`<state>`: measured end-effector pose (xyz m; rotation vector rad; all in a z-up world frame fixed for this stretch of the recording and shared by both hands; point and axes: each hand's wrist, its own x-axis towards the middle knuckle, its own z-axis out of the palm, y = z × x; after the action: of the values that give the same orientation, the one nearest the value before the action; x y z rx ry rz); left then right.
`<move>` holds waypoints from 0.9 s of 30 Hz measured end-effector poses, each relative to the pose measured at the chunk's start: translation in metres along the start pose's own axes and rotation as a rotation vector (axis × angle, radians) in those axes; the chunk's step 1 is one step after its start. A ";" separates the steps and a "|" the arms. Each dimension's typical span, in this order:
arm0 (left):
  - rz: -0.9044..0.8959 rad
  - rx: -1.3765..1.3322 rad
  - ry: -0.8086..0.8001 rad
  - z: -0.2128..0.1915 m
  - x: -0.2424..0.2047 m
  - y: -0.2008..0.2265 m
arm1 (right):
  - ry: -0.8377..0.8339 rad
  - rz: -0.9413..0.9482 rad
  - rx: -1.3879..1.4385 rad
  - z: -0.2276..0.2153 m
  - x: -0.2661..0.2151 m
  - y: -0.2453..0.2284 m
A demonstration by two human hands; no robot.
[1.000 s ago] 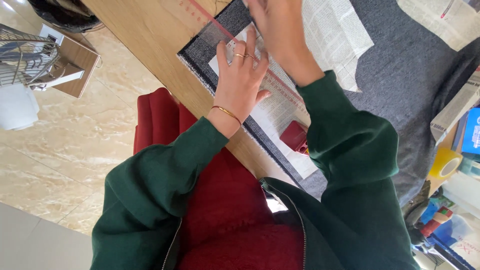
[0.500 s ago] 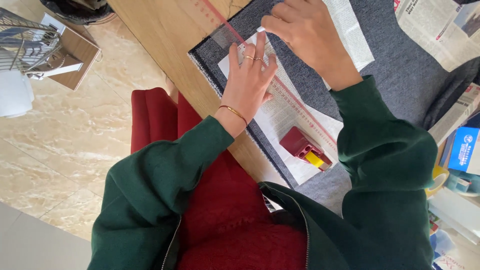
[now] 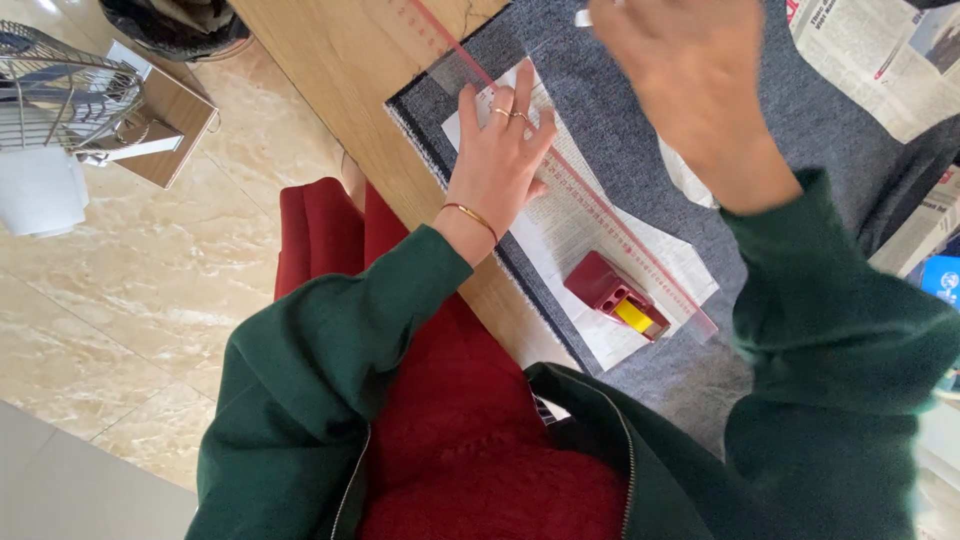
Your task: The person marks a pattern onto a piece of dark fabric using a white chalk-like marker and a clear ruler. They align the ruler along the edges of a newspaper pattern and draw lines on the fabric. The person also uses a red tape dispenser and a yellow tape roll during the process.
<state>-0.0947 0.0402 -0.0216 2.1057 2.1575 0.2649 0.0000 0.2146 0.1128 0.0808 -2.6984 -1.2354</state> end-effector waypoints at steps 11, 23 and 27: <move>0.465 -0.115 0.364 -0.020 0.007 -0.068 | -0.213 1.038 1.406 -0.202 -0.091 -0.083; 1.066 -0.367 -0.311 -0.007 0.111 -0.136 | -0.008 2.382 1.499 -0.131 0.096 -0.199; 1.217 -0.383 -0.304 -0.010 0.124 -0.143 | -0.048 2.577 1.235 -0.102 0.152 -0.200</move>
<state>-0.2399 0.1609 -0.0357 2.6417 0.4078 0.3606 -0.1359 -0.0109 0.0475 -2.0005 -0.8552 1.0474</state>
